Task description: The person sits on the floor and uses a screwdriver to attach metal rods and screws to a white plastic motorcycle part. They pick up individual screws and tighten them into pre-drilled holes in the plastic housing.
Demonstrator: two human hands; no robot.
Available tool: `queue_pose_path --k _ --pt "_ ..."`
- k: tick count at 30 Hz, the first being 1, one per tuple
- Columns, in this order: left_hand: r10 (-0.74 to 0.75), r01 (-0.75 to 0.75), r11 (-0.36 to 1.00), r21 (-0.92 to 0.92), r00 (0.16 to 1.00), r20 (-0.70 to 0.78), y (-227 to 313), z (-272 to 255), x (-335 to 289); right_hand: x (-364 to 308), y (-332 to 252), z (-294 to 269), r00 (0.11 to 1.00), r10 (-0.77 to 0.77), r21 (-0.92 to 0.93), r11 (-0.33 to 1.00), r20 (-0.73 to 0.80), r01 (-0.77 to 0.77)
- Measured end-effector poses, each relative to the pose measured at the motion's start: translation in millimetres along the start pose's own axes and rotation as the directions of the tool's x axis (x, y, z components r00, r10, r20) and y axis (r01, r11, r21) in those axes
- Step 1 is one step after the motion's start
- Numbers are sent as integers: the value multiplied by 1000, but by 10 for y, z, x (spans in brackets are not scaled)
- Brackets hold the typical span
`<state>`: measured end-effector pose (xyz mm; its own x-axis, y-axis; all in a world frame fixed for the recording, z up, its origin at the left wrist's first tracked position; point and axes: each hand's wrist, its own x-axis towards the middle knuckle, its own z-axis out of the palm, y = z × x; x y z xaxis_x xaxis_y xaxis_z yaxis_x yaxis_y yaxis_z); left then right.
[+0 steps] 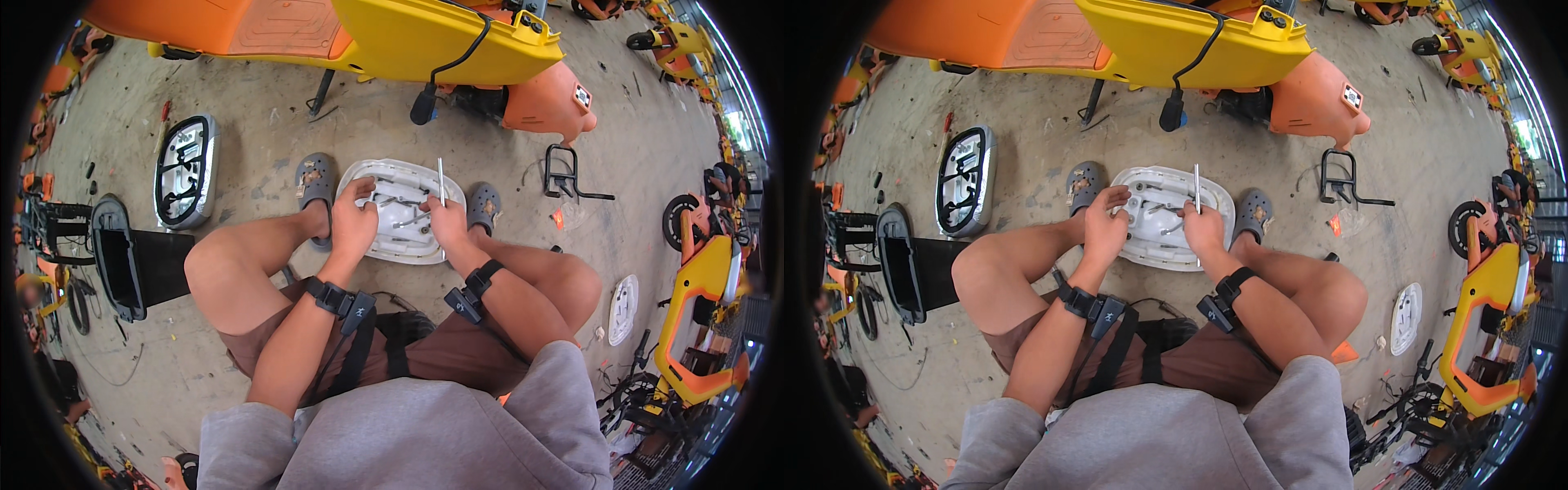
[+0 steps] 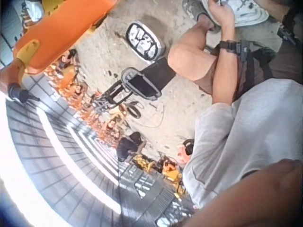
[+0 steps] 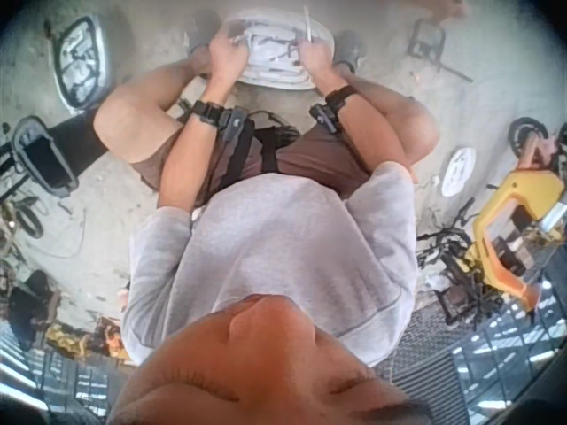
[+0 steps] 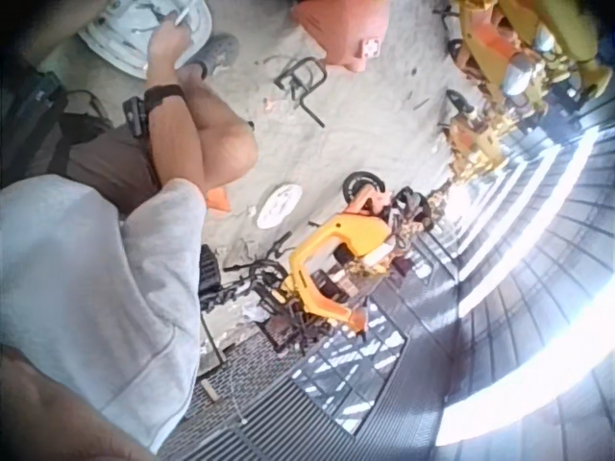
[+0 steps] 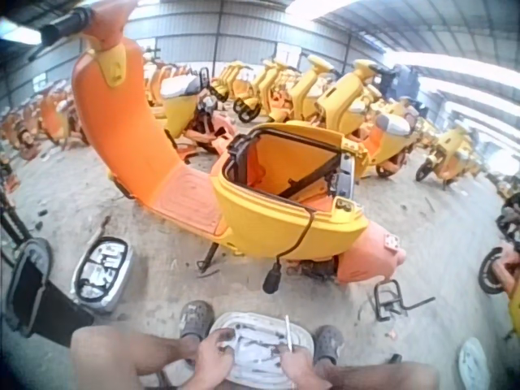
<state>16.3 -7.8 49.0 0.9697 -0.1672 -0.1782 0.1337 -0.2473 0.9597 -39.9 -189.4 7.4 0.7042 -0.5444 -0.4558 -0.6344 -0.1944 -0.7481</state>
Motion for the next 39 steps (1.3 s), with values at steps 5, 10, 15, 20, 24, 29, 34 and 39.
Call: queue_pose_path --k 5,10,15,20,24,29,34,39 --pt "-74 79 961 -265 997 29 -247 -69 119 -169 -68 283 996 57 163 986 -73 -44" --pt "-408 317 654 -687 912 32 176 -206 -20 54 -294 54 918 396 482 804 3 -348" --pt "-336 226 649 -727 942 -7 390 -436 -189 -210 -1056 -511 950 238 565 764 201 -311" --pt "-315 281 638 -717 945 90 367 -330 -195 -481 -1227 -791 966 31 545 821 255 -171" --pt "-258 312 711 -630 949 179 340 -252 -233 -555 -1079 -811 938 -161 490 872 308 -11" --pt "-137 308 877 -370 896 422 408 -210 -362 -687 -1162 -687 926 -223 516 856 303 37" --pt "-54 298 904 -305 790 611 714 -25 -582 -637 -1116 -693 934 -119 653 744 338 -141" --pt "-44 294 920 -258 733 678 724 -10 -621 -656 -1119 -717 924 -1 716 632 383 -296"
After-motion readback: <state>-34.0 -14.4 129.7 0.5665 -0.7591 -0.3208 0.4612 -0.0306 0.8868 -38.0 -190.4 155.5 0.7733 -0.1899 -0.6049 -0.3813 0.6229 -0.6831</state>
